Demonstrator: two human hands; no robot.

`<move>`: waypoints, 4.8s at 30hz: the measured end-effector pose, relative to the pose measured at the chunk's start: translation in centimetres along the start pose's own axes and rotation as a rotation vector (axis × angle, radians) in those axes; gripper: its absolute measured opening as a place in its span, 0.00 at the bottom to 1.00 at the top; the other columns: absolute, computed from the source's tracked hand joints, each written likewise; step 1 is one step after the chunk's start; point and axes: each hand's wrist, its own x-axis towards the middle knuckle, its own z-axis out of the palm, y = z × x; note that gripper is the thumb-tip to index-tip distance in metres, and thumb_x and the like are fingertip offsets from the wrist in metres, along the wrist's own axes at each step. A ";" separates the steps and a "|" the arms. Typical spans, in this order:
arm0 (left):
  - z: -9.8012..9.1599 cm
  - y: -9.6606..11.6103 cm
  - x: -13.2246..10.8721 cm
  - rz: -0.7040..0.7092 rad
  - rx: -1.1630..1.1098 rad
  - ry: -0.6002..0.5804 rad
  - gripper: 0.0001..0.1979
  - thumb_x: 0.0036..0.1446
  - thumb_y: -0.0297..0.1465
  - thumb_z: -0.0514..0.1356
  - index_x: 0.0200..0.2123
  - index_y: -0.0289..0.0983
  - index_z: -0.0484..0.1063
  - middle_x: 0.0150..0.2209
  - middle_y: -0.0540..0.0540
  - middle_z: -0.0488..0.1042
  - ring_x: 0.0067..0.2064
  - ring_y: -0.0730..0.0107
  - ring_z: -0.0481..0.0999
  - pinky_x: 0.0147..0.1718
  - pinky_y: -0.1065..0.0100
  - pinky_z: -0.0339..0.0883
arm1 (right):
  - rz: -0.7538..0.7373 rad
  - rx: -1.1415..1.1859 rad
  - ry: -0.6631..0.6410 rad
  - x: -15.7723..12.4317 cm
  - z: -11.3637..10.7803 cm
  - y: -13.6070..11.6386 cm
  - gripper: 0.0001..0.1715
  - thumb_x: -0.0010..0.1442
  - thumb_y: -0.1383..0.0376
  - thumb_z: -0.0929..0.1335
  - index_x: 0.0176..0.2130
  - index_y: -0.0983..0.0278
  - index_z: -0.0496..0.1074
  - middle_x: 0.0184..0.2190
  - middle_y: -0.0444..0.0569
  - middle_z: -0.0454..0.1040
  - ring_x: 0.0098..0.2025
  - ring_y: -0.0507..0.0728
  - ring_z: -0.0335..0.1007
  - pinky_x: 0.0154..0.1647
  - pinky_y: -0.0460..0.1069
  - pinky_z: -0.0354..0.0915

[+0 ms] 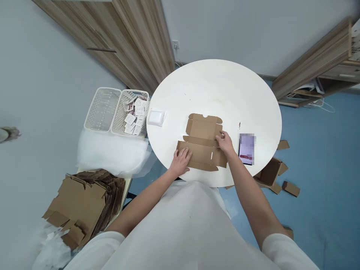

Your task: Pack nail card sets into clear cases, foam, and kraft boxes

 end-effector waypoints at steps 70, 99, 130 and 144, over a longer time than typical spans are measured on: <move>0.3 -2.3 0.6 -0.510 -0.324 0.101 0.10 0.49 0.24 0.50 0.37 0.36 0.62 0.34 0.43 0.72 0.34 0.62 0.72 0.28 0.66 0.60 | -0.598 -0.874 -0.324 -10.6 4.5 -0.2 0.67 0.38 0.50 0.70 0.62 0.66 0.30 0.64 0.56 0.35 0.64 0.63 0.21 0.59 0.64 0.34; -0.7 -4.1 1.2 -0.114 -0.154 -0.043 0.39 0.49 0.24 0.49 0.62 0.39 0.33 0.40 0.41 0.70 0.38 0.60 0.72 0.33 0.66 0.62 | -0.595 -0.901 -0.322 -10.4 4.4 -0.5 0.63 0.41 0.54 0.70 0.62 0.65 0.31 0.64 0.55 0.35 0.64 0.63 0.24 0.59 0.64 0.36; -0.3 -2.7 0.3 -0.134 -0.381 -0.162 0.60 0.36 0.41 0.65 0.62 0.37 0.26 0.46 0.37 0.65 0.43 0.51 0.69 0.36 0.63 0.61 | 0.141 0.267 -0.134 -11.7 0.4 4.4 0.43 0.46 0.53 0.67 0.58 0.61 0.53 0.48 0.53 0.65 0.42 0.58 0.66 0.43 0.54 0.63; -0.4 -2.5 0.4 -0.124 -0.366 -0.164 0.61 0.35 0.41 0.66 0.61 0.38 0.26 0.47 0.37 0.64 0.45 0.52 0.68 0.37 0.64 0.60 | 0.021 0.325 -0.169 -11.3 1.4 2.1 0.21 0.52 0.53 0.62 0.42 0.62 0.65 0.36 0.47 0.66 0.32 0.53 0.62 0.35 0.50 0.62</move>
